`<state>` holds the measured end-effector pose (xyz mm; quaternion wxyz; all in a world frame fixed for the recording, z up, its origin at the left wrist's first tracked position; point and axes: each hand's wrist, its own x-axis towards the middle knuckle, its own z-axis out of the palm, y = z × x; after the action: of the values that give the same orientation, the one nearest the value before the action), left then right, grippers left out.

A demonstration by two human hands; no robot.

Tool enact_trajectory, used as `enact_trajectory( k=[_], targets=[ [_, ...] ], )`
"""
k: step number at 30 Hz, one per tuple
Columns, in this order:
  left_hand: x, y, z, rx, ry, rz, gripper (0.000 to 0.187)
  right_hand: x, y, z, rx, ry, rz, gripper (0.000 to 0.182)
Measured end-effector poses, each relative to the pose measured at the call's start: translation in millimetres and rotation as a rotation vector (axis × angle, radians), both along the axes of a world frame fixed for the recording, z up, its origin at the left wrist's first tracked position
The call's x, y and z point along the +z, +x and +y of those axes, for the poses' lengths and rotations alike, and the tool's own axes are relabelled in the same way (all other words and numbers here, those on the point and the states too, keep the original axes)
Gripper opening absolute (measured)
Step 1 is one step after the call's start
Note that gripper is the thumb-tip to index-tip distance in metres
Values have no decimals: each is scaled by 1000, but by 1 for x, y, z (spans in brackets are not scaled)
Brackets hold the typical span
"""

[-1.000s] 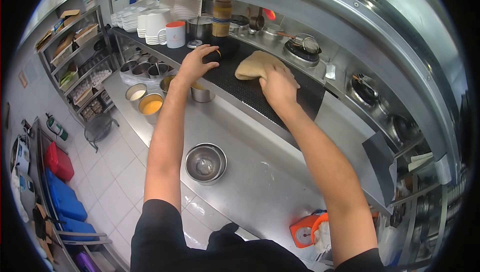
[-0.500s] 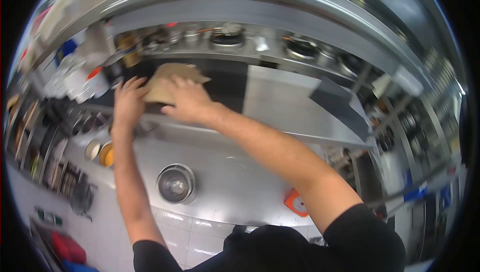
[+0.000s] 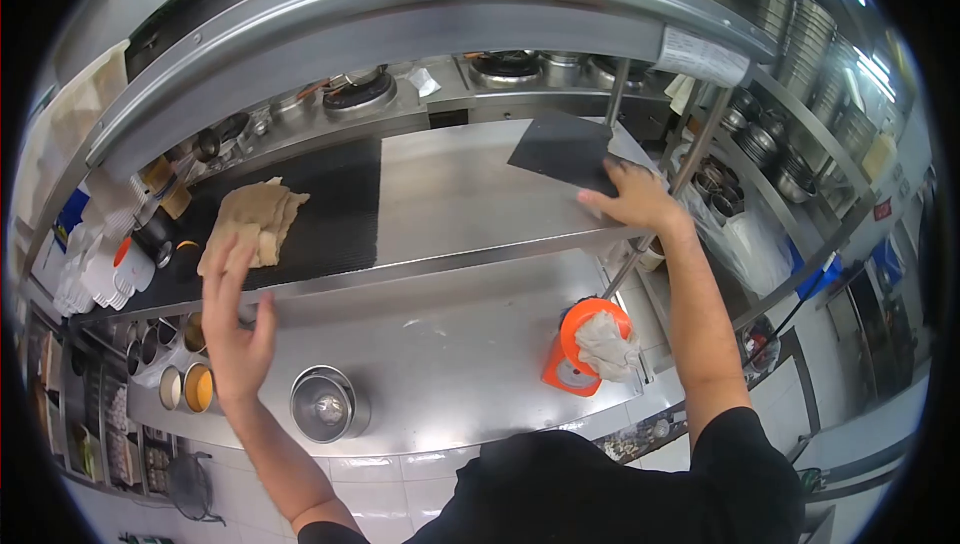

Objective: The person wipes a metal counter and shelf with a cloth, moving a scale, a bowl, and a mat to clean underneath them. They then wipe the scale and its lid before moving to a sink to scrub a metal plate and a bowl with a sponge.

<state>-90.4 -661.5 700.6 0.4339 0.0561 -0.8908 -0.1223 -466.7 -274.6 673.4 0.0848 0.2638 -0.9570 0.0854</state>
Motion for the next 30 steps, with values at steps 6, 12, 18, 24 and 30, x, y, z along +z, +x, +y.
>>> enact_trajectory(
  k=[6, 12, 18, 24, 30],
  targets=[
    [6, -77, 76, -300, 70, -139, 55, -10, 67, 47, 286, 35, 149, 76],
    [-21, -131, 141, -359, -39, -348, 81, -11, 105, 81, 336, -165, 362, 58],
    [-37, -155, 183, -437, 131, -335, 84, -14, 106, 109, 317, -329, 422, 58],
    [-74, -156, 200, -456, 714, -240, 73, -42, 100, 111, 306, -444, 383, 60],
    [-95, -160, 226, -685, 1547, 9, 72, -51, 101, 111, 370, -433, 388, 65]
  ],
)
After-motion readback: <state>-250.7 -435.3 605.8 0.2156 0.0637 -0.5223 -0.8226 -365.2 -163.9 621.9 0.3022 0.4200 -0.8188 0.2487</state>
